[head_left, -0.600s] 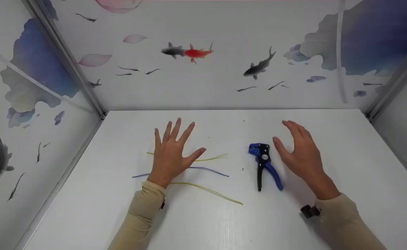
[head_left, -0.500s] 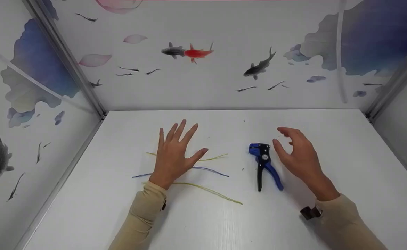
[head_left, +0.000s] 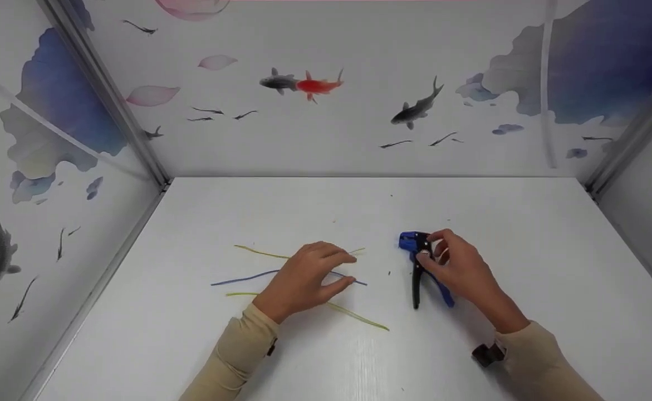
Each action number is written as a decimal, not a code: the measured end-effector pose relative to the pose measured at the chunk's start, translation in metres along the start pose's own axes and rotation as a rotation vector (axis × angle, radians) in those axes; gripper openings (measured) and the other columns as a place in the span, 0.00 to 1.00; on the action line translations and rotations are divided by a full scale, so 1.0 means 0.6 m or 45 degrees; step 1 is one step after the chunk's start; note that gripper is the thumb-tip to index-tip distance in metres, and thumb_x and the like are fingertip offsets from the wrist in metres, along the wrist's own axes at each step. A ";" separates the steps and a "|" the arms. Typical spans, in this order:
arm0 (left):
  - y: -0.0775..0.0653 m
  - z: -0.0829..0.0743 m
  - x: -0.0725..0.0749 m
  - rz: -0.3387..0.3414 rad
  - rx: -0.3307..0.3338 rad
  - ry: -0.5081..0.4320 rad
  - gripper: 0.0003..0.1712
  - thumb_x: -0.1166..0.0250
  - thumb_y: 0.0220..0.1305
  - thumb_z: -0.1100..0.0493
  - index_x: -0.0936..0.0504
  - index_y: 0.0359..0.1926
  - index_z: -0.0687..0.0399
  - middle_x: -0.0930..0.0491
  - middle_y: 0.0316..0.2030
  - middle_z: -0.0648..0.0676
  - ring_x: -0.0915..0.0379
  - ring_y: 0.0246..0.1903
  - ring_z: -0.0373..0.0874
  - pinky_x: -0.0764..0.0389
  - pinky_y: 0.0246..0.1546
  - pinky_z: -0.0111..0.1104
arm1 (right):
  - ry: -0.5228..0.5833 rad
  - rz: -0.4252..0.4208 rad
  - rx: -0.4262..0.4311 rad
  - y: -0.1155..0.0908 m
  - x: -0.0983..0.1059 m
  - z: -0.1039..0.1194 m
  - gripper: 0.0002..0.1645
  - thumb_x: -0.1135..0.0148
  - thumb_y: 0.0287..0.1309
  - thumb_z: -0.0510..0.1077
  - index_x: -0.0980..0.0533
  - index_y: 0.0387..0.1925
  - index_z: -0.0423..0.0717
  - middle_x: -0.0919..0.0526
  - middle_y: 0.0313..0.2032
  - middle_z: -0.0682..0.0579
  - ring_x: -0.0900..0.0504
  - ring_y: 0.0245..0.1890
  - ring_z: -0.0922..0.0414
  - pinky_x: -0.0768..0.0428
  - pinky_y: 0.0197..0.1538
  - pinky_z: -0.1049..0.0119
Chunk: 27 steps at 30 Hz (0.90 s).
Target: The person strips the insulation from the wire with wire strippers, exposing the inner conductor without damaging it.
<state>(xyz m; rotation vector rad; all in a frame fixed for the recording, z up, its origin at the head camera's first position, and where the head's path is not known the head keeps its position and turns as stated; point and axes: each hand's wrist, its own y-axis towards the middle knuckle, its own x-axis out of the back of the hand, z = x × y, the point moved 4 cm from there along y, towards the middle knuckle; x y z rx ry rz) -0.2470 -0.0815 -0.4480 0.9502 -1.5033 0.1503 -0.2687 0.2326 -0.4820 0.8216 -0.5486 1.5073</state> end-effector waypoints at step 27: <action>-0.010 -0.017 -0.042 0.545 0.031 -0.210 0.07 0.27 0.72 0.61 0.07 0.47 0.48 0.09 0.41 0.46 0.15 0.41 0.39 0.16 0.47 0.26 | -0.030 0.286 -0.265 -0.006 -0.015 -0.009 0.54 0.25 0.63 0.69 0.36 0.72 0.37 0.16 0.48 0.43 0.21 0.36 0.54 0.23 0.35 0.63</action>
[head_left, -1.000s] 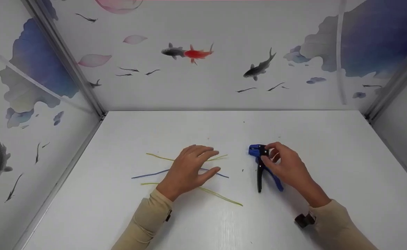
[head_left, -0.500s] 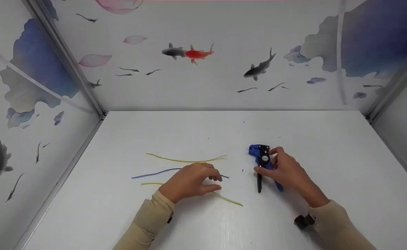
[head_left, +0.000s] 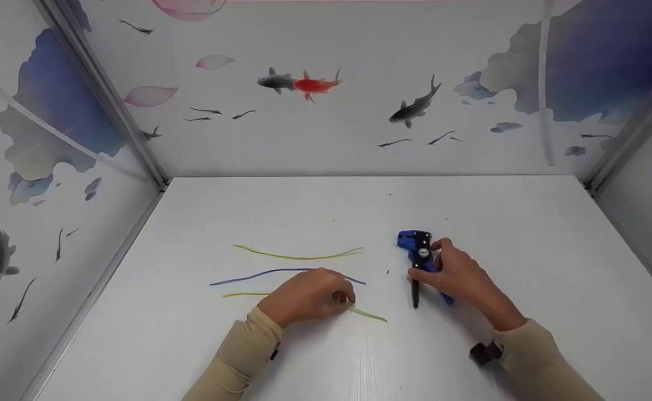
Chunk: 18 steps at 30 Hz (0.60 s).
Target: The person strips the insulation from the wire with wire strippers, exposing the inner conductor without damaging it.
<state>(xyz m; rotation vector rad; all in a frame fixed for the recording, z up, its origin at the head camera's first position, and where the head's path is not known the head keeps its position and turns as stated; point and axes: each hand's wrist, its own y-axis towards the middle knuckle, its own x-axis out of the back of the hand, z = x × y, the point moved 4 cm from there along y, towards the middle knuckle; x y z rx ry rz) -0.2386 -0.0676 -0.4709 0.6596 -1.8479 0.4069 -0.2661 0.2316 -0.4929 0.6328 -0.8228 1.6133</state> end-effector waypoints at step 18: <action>0.003 0.001 0.001 -0.028 -0.060 0.056 0.06 0.27 0.73 0.60 0.05 0.46 0.48 0.11 0.40 0.47 0.18 0.39 0.35 0.17 0.46 0.22 | -0.021 0.033 -0.039 -0.004 0.004 0.005 0.51 0.25 0.61 0.63 0.32 0.72 0.34 0.16 0.54 0.38 0.17 0.39 0.52 0.17 0.36 0.60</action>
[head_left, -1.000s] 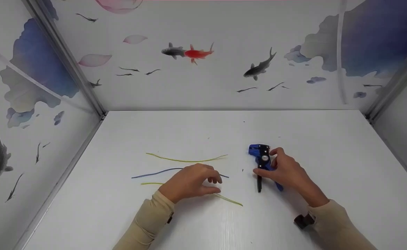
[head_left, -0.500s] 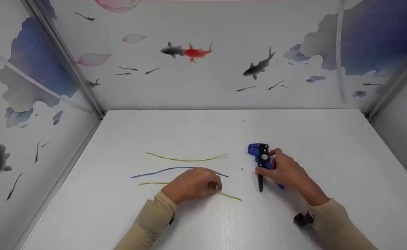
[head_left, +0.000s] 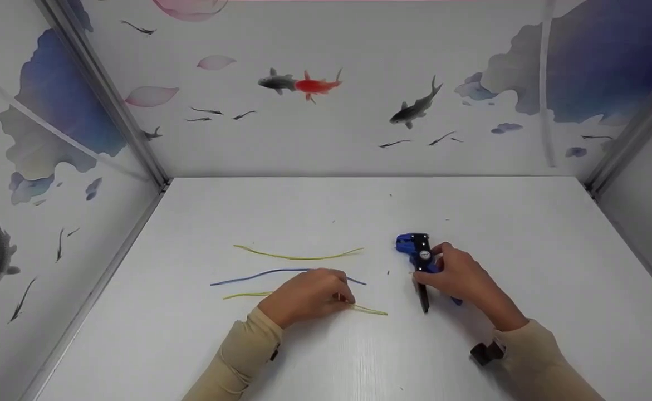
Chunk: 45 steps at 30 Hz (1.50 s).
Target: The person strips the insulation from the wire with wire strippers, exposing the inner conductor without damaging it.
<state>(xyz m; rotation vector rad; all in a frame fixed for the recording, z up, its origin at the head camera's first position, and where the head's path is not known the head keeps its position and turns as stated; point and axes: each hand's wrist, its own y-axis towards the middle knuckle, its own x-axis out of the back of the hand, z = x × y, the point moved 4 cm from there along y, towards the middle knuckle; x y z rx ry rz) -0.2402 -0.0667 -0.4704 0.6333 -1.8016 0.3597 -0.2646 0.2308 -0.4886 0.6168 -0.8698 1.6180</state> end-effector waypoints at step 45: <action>-0.006 -0.007 0.019 -0.057 0.074 0.001 0.07 0.28 0.74 0.62 0.08 0.50 0.48 0.11 0.45 0.46 0.15 0.43 0.38 0.15 0.46 0.27 | 0.662 0.112 0.015 0.020 -0.004 -0.026 0.51 0.25 0.67 0.63 0.41 0.75 0.44 0.14 0.55 0.37 0.08 0.44 0.52 0.10 0.54 0.57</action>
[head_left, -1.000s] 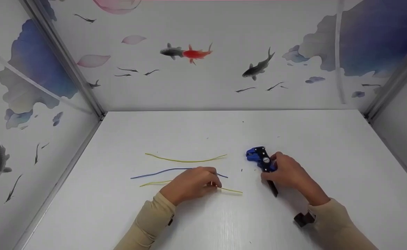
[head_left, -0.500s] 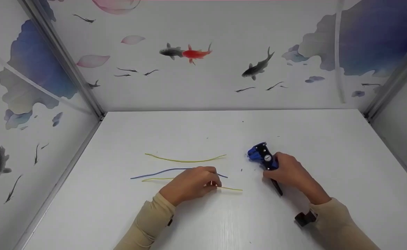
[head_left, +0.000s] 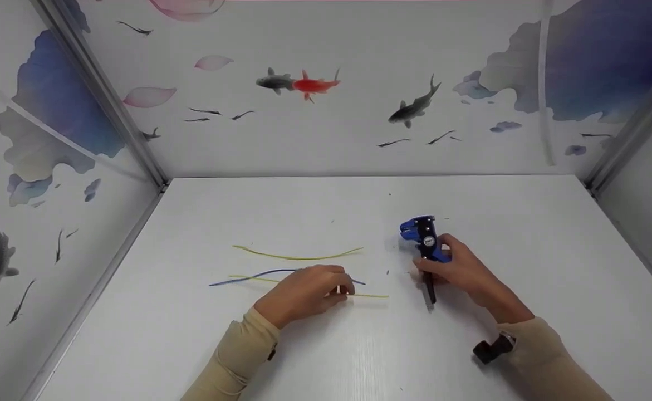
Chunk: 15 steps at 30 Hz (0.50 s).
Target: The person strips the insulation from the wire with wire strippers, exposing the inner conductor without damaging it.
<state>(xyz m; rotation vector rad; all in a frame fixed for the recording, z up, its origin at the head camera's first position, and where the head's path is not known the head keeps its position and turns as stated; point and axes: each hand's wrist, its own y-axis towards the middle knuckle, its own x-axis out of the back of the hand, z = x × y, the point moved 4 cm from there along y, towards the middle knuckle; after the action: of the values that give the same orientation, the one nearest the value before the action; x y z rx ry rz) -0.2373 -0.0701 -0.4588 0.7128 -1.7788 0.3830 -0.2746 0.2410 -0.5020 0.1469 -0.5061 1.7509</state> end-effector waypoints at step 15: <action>-0.003 0.004 0.013 -0.284 -0.044 0.170 0.07 0.33 0.79 0.59 0.20 0.53 0.45 0.08 0.44 0.42 0.10 0.40 0.36 0.11 0.40 0.32 | 0.982 0.387 0.215 -0.009 -0.034 0.015 0.45 0.73 0.83 0.74 0.34 0.67 0.40 0.15 0.42 0.49 0.16 0.41 0.54 0.14 0.52 0.59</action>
<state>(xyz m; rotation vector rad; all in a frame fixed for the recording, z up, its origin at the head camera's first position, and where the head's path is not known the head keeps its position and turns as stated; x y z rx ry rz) -0.2396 -0.0753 -0.4522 0.8328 -1.5580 0.2429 -0.2657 0.2195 -0.4998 -0.4985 0.1950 1.9730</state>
